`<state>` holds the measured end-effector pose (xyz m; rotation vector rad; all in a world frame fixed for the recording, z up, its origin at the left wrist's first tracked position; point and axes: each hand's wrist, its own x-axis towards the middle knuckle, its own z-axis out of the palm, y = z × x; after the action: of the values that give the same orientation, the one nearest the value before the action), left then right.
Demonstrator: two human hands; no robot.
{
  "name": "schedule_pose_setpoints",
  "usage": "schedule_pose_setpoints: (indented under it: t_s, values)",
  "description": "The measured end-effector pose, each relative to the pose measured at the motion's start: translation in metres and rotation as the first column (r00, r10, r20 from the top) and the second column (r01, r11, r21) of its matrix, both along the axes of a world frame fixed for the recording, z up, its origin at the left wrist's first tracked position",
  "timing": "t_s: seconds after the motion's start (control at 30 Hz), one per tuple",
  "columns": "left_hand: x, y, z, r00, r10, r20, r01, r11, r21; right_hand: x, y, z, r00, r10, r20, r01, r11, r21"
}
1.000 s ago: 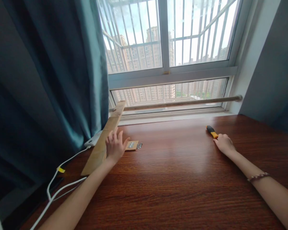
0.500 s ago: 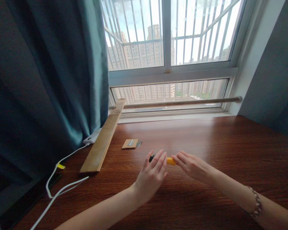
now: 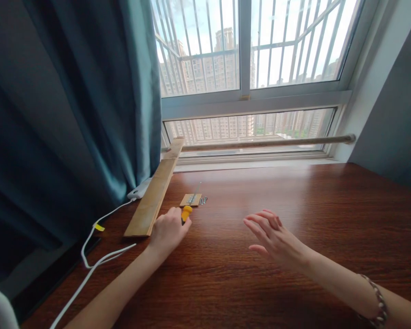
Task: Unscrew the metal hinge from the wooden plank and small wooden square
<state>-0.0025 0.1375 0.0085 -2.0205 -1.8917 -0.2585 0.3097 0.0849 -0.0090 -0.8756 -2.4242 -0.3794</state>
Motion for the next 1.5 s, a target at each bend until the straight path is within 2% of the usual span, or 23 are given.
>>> schedule_pose_setpoints:
  t_s: [0.07,0.13,0.27,0.43,0.53,0.67,0.9,1.03,1.1,1.17,1.2,1.27,1.33,1.37,1.4,1.47,1.5]
  values:
    - [-0.021,0.014,0.000,0.988,0.153,-0.015,-0.154,0.988,-0.029,-0.002,0.000,-0.009,1.000,0.017,0.024,-0.017,1.000,-0.018]
    - [-0.034,0.025,-0.002,0.977,0.207,-0.042,-0.209,0.977,-0.048,-0.003,0.000,-0.017,0.999,0.037,0.027,-0.036,0.999,-0.033]
    - [-0.041,0.044,-0.008,0.975,0.195,-0.103,-0.203,0.976,-0.076,-0.005,0.000,-0.026,0.997,0.077,0.011,-0.076,0.995,-0.065]
    - [-0.043,0.066,-0.016,0.980,0.153,-0.131,-0.168,0.979,-0.116,-0.006,-0.001,-0.028,0.997,0.079,-0.012,-0.079,0.990,-0.114]
    - [-0.045,0.076,-0.016,0.978,0.176,-0.112,-0.193,0.968,-0.160,-0.006,0.000,-0.028,0.996,0.087,-0.030,-0.089,0.991,-0.103]
    - [-0.045,0.083,-0.013,0.974,0.200,-0.104,-0.217,0.955,-0.203,-0.006,0.001,-0.031,0.997,0.070,-0.041,-0.075,0.990,-0.116]
    - [-0.041,0.086,-0.014,0.974,0.190,-0.123,-0.210,0.960,-0.186,-0.009,-0.002,-0.033,0.996,0.076,-0.040,-0.082,0.979,-0.187]
    - [-0.042,0.081,-0.015,0.978,0.145,-0.153,-0.170,0.972,-0.165,-0.009,-0.002,-0.032,0.995,0.087,-0.047,-0.096,0.968,-0.234]
    - [-0.036,0.074,-0.012,0.985,0.111,-0.132,-0.127,0.985,-0.113,-0.009,-0.002,-0.031,0.995,0.088,-0.056,-0.099,0.962,-0.253]
    - [-0.021,0.062,-0.008,0.998,-0.001,-0.064,-0.001,1.000,-0.027,-0.009,-0.002,-0.029,0.992,0.103,-0.079,-0.121,0.956,-0.269]
    - [-0.010,0.054,-0.007,0.994,-0.112,-0.012,0.112,0.994,0.016,-0.010,-0.002,-0.027,0.988,0.116,-0.104,-0.141,0.951,-0.276]
    - [0.020,0.032,-0.006,0.913,-0.386,0.129,0.378,0.922,0.081,-0.011,-0.004,-0.024,0.968,0.157,-0.198,-0.212,0.931,-0.298]
    - [0.054,0.006,-0.012,0.745,-0.591,0.309,0.586,0.801,0.119,-0.012,-0.007,-0.019,0.924,0.199,-0.327,-0.312,0.887,-0.342]
    - [0.070,-0.008,-0.017,0.640,-0.643,0.419,0.662,0.739,0.123,-0.012,-0.009,-0.016,0.896,0.211,-0.391,-0.362,0.857,-0.367]
    - [0.084,-0.021,-0.024,0.505,-0.686,0.524,0.743,0.655,0.142,-0.013,-0.011,-0.014,0.867,0.220,-0.447,-0.410,0.824,-0.390]
    - [0.107,-0.042,-0.037,0.240,-0.673,0.699,0.854,0.489,0.178,-0.014,-0.015,-0.011,0.821,0.220,-0.526,-0.476,0.773,-0.419]
    - [0.114,-0.049,-0.043,0.127,-0.629,0.767,0.876,0.434,0.211,-0.014,-0.016,-0.010,0.802,0.220,-0.555,-0.501,0.754,-0.425]
